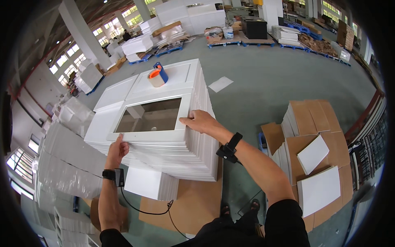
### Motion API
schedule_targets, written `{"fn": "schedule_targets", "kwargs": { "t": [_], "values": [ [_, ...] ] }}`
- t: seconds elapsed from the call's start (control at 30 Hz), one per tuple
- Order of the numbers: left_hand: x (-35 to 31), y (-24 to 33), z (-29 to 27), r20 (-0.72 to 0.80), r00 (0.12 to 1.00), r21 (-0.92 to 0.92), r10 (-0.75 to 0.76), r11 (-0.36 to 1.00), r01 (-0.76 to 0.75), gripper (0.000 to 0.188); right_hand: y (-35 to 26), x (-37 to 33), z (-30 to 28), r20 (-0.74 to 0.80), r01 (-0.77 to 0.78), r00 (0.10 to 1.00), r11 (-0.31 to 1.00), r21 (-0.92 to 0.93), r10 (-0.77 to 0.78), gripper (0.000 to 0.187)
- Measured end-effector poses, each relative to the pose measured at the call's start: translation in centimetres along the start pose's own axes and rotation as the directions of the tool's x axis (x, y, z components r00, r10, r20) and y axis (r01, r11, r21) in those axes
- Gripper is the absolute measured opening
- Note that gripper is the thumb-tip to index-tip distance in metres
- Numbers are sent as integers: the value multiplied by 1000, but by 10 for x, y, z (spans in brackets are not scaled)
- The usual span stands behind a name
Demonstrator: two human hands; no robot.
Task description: The person uses a power drill to fasten screws into a white rectangular frame on a workbench. After securing the frame, they pick up a rectangular mirror and place it into the frame. The person then moves the assembled unit to a nearby rack and stacks it with other similar units.
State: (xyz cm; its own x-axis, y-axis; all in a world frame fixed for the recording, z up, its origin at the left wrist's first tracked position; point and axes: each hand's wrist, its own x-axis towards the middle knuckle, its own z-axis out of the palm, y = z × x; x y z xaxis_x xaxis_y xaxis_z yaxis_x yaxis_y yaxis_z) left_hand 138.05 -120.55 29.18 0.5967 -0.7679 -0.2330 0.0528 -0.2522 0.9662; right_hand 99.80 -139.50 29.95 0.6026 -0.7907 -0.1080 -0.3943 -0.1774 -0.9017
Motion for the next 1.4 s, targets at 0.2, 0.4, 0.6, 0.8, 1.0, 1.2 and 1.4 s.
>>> {"fn": "schedule_targets", "kwargs": {
  "t": [0.2,0.4,0.6,0.8,1.0,1.2,1.4],
  "values": [
    [-4,-14,-18,-125,988,197,92,978,-66,53,3,6,17,-8,67,998,995,-77,-68,57],
    [6,-42,25,-313,853,61,418,905,-421,46,18,0,10,-62,-42,997,981,190,54,47],
    [28,-88,29,-532,696,209,482,872,-443,71,23,0,37,-130,2,991,948,319,42,50],
    [39,-63,61,-604,680,323,416,908,-268,90,23,1,42,-139,84,990,901,425,-27,47],
    [36,-57,73,-606,651,346,458,888,-303,95,27,-10,46,-186,70,982,873,482,24,49],
    [15,-95,79,-278,390,781,878,443,-440,68,83,-83,52,-85,47,996,878,475,-7,45],
    [-196,-88,236,50,531,419,846,464,-780,48,195,-226,11,-81,-213,949,808,549,305,40]
  ]
}}
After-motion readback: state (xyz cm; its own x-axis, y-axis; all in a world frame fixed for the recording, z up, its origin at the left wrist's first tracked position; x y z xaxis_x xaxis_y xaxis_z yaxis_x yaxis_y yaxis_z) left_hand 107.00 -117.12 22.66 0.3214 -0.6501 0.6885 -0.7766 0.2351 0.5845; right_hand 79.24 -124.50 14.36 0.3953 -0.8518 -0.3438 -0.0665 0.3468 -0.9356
